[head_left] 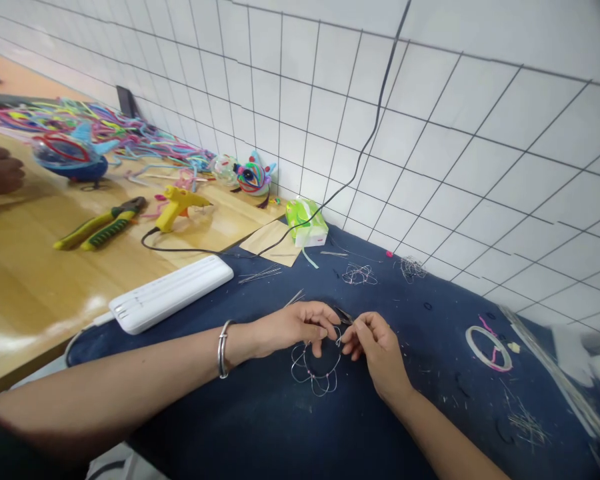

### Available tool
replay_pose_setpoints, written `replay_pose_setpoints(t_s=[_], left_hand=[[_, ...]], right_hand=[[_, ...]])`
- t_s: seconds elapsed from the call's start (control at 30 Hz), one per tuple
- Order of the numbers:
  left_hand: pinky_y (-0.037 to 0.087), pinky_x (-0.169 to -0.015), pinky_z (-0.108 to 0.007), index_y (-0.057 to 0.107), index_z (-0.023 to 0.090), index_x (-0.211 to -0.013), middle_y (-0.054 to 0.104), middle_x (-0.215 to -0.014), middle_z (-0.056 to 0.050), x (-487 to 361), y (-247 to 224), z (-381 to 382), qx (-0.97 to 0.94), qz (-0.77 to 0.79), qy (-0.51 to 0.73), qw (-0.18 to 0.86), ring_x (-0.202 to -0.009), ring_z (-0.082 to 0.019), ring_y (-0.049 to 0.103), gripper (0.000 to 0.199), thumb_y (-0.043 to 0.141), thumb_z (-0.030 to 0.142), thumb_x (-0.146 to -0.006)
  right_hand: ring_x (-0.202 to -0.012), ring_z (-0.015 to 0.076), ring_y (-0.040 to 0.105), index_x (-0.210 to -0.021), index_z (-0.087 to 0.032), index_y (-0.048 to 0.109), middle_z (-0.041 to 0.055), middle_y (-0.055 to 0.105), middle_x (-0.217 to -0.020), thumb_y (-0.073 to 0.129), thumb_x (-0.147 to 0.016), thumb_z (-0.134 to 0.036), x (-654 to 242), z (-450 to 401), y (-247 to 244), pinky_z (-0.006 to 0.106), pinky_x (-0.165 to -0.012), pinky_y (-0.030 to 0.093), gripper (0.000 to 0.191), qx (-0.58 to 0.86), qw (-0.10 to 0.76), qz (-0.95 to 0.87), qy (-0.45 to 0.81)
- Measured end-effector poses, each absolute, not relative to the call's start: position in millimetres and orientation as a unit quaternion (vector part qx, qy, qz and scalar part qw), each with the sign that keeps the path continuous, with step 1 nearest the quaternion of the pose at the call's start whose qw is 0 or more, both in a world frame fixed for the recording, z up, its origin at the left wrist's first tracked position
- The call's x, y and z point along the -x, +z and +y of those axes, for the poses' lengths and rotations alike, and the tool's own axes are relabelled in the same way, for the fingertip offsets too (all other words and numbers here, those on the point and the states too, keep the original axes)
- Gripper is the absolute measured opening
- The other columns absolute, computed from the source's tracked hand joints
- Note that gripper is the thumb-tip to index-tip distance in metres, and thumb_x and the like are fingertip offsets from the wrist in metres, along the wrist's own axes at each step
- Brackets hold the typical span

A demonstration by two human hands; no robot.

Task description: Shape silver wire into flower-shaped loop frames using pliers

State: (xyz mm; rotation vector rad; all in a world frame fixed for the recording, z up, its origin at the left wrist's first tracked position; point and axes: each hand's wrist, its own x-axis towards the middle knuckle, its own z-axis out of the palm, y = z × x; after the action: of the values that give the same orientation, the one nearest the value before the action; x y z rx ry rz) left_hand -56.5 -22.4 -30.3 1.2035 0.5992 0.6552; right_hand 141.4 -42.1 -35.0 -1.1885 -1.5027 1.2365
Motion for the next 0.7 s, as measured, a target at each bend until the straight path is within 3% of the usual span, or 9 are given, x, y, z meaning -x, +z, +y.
replay_pose_setpoints(t_s=[0.37, 0.7], left_hand=[[0.037, -0.055, -0.021, 0.056, 0.017, -0.095, 0.055, -0.081, 0.001, 56.8, -34.1, -23.8, -0.567, 0.307, 0.273, 0.714, -0.062, -0.008, 0.054, 0.028, 0.051, 0.008, -0.070], [0.037, -0.049, -0.019, 0.052, 0.015, -0.083, 0.053, -0.067, 0.003, 55.6, -31.2, -26.2, -0.588, 0.303, 0.253, 0.706, -0.057, -0.008, 0.053, 0.014, 0.060, 0.021, -0.073]], right_hand=[[-0.055, 0.0097, 0.056, -0.079, -0.019, 0.048, 0.0003, 0.061, -0.074, 0.043, -0.089, -0.031, -137.2, -45.9, -31.9, 0.023, -0.050, 0.044, 0.017, 0.467, 0.415, -0.637, 0.451], [-0.055, 0.0098, 0.056, -0.081, -0.019, 0.049, -0.0014, 0.059, -0.071, 0.045, -0.087, -0.028, -135.3, -47.8, -34.7, 0.023, -0.050, 0.044, 0.011, 0.447, 0.421, -0.642, 0.460]])
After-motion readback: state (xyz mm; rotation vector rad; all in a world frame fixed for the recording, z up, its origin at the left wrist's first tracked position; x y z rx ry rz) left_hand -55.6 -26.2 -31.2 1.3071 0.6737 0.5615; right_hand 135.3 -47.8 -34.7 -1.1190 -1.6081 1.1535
